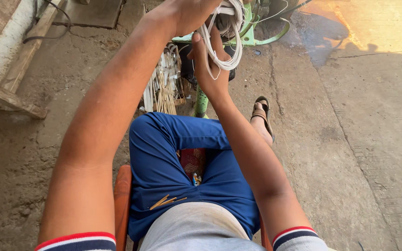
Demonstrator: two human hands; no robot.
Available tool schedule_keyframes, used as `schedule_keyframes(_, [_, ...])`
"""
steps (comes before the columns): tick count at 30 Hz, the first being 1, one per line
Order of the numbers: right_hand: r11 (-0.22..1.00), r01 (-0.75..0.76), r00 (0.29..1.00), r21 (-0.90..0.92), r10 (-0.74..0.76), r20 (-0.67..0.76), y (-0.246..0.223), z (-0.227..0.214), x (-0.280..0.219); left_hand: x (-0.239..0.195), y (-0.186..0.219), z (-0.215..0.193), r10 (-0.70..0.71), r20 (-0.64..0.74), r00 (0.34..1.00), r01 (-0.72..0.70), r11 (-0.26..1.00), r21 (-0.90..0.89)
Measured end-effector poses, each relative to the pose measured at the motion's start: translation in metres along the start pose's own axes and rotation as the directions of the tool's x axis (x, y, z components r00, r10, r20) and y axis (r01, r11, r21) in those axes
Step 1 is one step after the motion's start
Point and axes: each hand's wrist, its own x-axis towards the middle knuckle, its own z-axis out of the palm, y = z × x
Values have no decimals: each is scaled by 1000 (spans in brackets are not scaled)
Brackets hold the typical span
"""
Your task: The person sits on a chair and winds a white wire around a green cylindrical machine using both hands. They repeatedly pull the wire, wrap it around the machine, and adjust the coils with their fingers.
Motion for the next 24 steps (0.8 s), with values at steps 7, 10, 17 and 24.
schedule_keyframes(7, [961,-213,977,175,212,22,16,5,7,-4,-26,25,-142,8,990,142,975,-170])
schedule_keyframes(10, [926,-247,969,284,233,84,25,5,15,1,-37,27,-145,11,989,144,969,-199])
schedule_keyframes(17, [961,-210,973,182,188,134,18,0,10,7,-42,32,-135,8,991,134,976,-170])
schedule_keyframes(24, [934,-239,971,265,235,49,16,5,-1,-1,-47,35,-124,6,992,124,987,-104])
